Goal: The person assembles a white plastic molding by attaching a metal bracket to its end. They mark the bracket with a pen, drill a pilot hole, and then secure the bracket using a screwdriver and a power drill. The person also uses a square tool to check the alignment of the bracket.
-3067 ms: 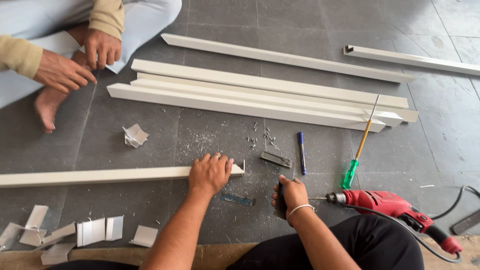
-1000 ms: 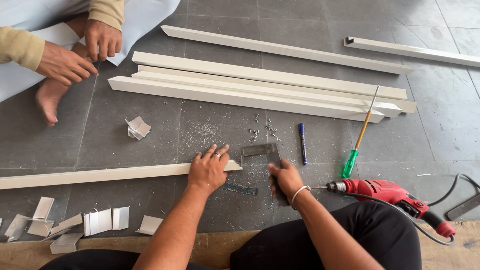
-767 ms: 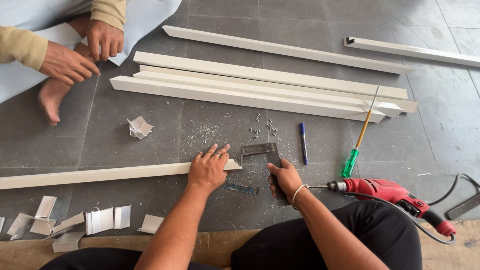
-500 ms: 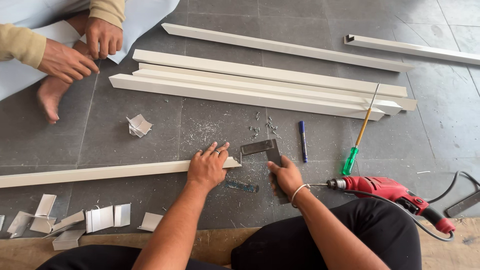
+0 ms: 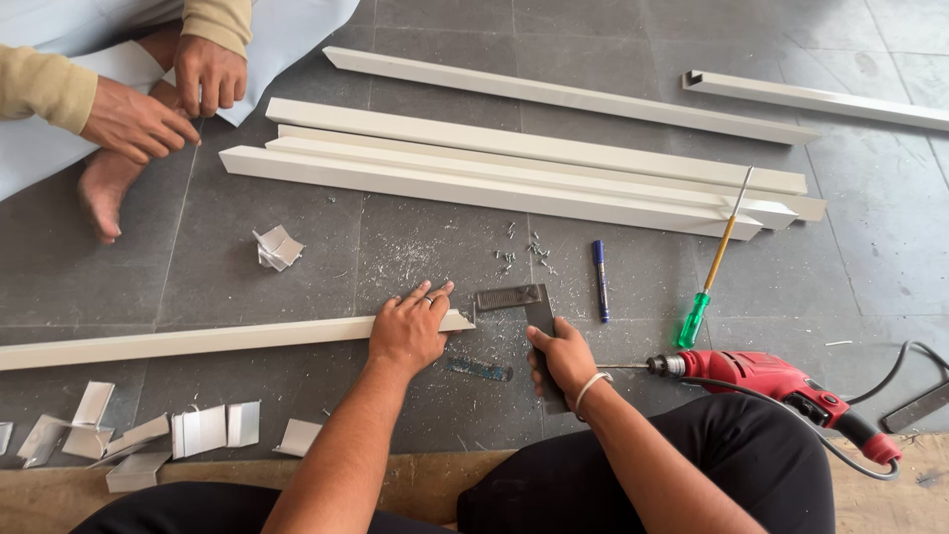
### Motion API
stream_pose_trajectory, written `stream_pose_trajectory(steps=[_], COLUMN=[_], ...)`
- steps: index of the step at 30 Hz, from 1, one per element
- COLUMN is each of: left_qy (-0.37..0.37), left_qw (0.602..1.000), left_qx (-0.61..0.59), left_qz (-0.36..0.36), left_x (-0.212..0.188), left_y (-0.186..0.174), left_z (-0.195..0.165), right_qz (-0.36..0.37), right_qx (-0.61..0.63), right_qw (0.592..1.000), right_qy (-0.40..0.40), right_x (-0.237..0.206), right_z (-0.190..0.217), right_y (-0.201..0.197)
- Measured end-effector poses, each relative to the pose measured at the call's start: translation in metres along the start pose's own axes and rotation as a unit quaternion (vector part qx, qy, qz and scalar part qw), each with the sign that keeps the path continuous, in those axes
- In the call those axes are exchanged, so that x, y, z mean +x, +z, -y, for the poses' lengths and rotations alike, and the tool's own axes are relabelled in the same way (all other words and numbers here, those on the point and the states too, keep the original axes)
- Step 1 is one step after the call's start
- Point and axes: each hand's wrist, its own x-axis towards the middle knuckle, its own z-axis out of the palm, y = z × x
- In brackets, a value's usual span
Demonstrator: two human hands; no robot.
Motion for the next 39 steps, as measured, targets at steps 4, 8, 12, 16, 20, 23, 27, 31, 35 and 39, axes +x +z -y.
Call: stream_pose_trajectory(steps=[4,8,12,16,20,23,27,31,35,39], left_qy=[-0.006,-0.012,-0.009,-0.026,-0.036,-0.049,-0.056,-0.061,-0.054,-0.057], left_qw=[1.0,1.0,1.0,0.999,0.998,0.997,0.994,0.993,0.996,0.997], left_qx=[-0.016,-0.021,-0.017,-0.02,-0.032,-0.043,-0.064,-0.059,-0.059,-0.051], left_qz=[0.015,0.007,0.01,0.022,0.036,0.045,0.063,0.079,0.03,0.023], left_x=[-0.001,0.0,-0.001,-0.003,-0.004,-0.005,-0.006,-0.006,-0.008,-0.008], left_y=[-0.002,-0.002,-0.003,-0.007,-0.014,-0.021,-0.03,-0.031,-0.023,-0.017], left_z=[-0.001,-0.002,-0.002,-0.002,-0.004,-0.005,-0.006,-0.007,-0.007,-0.006], right_qz=[-0.071,0.0,-0.065,-0.013,-0.055,-0.03,-0.014,-0.02,-0.041,-0.114], right_qx=[0.081,-0.01,0.066,-0.044,0.057,0.011,0.011,-0.004,0.066,0.088], right_qw=[0.994,1.0,0.996,0.999,0.996,0.999,0.998,0.998,0.995,0.99], right_qy=[-0.006,0.025,-0.003,0.014,0.031,0.036,0.057,0.067,0.065,-0.001], right_x=[-0.004,-0.008,-0.008,-0.006,-0.001,0.001,-0.001,-0.004,-0.003,-0.001], right_z=[0.0,0.002,0.005,0.006,0.004,0.001,-0.001,-0.001,-0.005,-0.012], right_y=[0.001,0.001,0.001,0.001,0.002,0.004,0.006,0.007,0.008,0.01])
